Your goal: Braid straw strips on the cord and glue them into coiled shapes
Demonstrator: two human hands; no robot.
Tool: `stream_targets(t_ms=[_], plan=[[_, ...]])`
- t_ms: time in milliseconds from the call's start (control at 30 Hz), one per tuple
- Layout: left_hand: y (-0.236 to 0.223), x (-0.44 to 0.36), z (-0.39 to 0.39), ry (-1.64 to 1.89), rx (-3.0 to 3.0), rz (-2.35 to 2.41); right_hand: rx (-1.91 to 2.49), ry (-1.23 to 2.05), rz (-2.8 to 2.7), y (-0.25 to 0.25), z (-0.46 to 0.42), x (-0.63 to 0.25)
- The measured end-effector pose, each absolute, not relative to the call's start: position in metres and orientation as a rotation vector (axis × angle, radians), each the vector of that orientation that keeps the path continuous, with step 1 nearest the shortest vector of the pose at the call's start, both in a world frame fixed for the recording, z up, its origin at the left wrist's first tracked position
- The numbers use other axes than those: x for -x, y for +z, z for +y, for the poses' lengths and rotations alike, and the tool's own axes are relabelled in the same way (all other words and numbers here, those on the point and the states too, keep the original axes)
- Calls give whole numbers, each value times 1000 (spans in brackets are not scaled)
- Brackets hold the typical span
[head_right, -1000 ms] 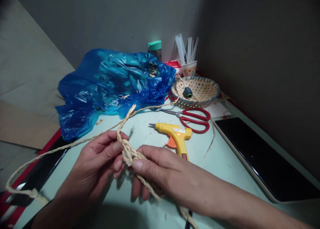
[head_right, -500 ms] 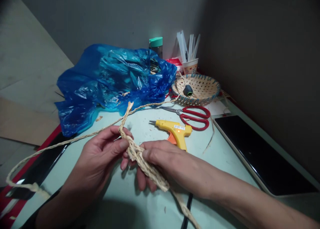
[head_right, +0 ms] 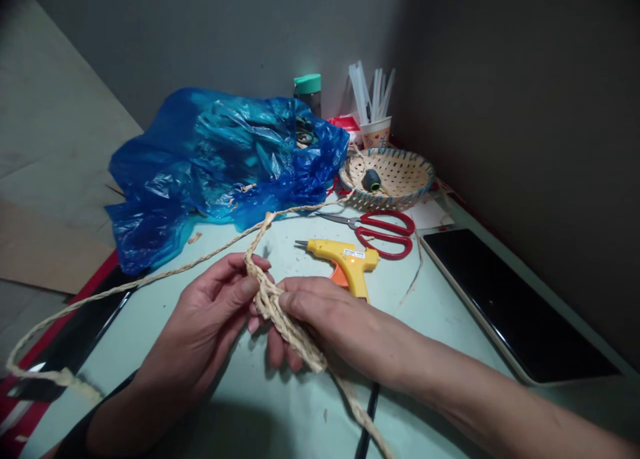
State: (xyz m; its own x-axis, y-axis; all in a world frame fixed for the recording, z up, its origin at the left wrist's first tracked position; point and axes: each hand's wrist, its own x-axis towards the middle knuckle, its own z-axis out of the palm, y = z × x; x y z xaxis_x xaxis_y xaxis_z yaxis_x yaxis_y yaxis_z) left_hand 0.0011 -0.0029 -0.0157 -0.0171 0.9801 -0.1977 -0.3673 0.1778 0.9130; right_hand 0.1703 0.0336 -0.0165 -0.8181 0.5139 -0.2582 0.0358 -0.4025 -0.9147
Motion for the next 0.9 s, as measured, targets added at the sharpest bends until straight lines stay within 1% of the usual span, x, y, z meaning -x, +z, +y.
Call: stream_targets(t_ms=[167, 400, 567, 667, 800, 900], plan=[[-19, -2, -5, 1260, -668, 1047, 783, 2133, -1573, -20, 28, -169], [-23, 0, -5, 1210, -546, 980, 940, 1862, -1827, -1, 16, -167], [-21, 2, -5, 1196, -510, 1017, 1093, 1422, -2176, -2, 15, -164], [-22, 4, -5, 1154, -541, 1024, 1155, 1243, -2284, -9, 15, -163], [-26, 7, -2, 1118, -572, 1027, 1214, 1113, -2356, -15, 13, -162], [-27, 8, 0, 1104, -572, 1006, 1243, 1076, -2345, -13, 11, -163]])
